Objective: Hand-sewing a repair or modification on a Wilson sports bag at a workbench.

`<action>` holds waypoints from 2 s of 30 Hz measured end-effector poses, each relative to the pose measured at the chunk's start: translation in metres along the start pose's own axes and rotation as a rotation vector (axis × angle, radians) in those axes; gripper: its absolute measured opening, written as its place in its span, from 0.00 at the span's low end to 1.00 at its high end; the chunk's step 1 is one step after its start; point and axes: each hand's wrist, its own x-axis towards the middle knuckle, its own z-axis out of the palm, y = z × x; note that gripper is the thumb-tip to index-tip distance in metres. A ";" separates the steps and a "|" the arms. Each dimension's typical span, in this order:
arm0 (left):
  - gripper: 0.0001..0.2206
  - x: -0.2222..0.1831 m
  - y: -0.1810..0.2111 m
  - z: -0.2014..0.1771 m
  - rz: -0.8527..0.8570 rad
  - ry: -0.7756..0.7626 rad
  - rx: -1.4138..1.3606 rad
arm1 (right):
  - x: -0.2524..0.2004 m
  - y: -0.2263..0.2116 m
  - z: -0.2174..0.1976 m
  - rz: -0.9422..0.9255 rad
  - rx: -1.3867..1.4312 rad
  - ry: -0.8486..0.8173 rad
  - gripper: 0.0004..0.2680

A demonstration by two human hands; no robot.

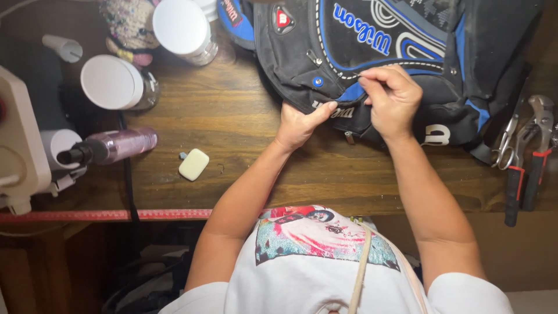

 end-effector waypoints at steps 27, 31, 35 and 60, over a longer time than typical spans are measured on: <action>0.07 -0.013 -0.005 0.022 -0.003 0.172 -0.267 | 0.011 -0.064 -0.021 -0.420 -0.548 -0.406 0.08; 0.08 -0.012 -0.009 0.021 -0.008 0.165 -0.310 | 0.015 -0.070 -0.021 -0.433 -0.537 -0.438 0.08; 0.10 -0.012 -0.014 0.021 -0.041 0.211 -0.286 | 0.018 -0.074 -0.020 -0.454 -0.552 -0.455 0.09; 0.06 -0.004 -0.002 0.015 -0.067 0.162 -0.357 | 0.019 -0.054 -0.022 -0.469 -0.621 -0.449 0.08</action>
